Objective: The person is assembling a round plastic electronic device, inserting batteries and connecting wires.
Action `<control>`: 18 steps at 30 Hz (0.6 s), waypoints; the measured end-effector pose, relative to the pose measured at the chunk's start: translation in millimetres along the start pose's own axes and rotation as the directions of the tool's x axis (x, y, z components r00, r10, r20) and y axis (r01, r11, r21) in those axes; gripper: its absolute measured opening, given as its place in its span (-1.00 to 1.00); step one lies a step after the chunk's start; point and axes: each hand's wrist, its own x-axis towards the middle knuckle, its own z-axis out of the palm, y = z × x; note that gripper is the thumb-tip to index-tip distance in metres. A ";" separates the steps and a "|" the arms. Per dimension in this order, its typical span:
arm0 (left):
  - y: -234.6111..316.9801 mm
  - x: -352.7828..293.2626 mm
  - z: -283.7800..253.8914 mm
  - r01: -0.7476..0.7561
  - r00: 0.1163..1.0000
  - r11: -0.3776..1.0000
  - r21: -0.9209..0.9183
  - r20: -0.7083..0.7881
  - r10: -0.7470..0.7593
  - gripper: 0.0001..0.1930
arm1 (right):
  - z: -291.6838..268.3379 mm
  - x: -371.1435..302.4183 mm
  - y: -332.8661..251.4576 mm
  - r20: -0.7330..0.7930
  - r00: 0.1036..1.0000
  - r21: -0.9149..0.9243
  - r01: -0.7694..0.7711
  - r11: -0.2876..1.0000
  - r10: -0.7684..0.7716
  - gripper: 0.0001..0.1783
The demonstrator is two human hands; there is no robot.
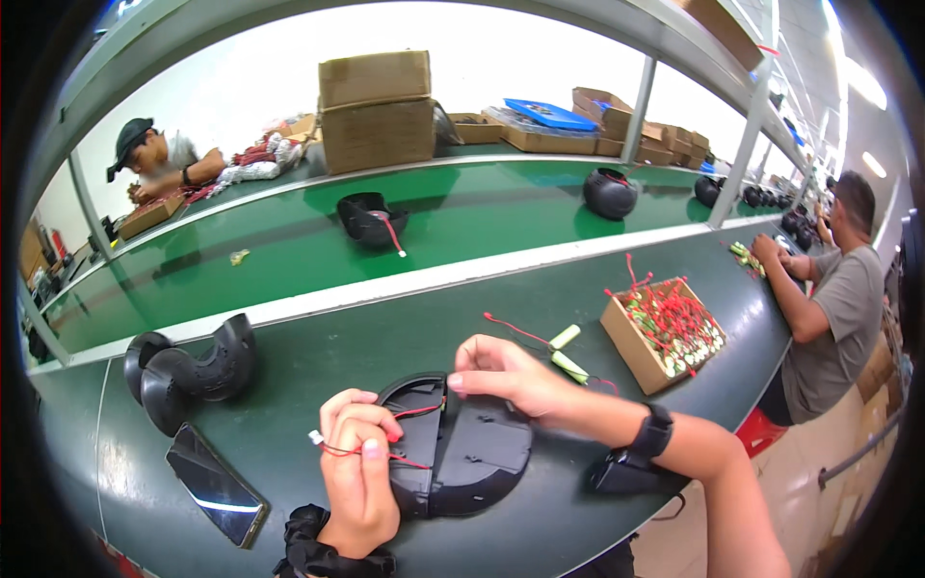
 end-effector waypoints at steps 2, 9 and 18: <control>5.7 -2.6 3.5 -0.013 1.000 1.000 0.000 0.025 0.013 -0.83 | 4.2 1.0 15.6 -0.187 0.960 -0.075 0.198 0.977 -0.209 -0.69; 17.4 -7.0 12.7 0.015 1.000 0.997 0.073 0.018 -0.016 -0.84 | 14.1 -15.2 9.4 -0.226 0.952 -0.102 0.189 0.977 -0.208 -0.61; 23.2 -10.7 16.6 0.032 0.999 0.995 0.096 0.006 -0.033 -0.84 | -0.4 -22.6 -8.7 -0.167 0.977 -0.190 0.102 0.976 -0.135 -0.44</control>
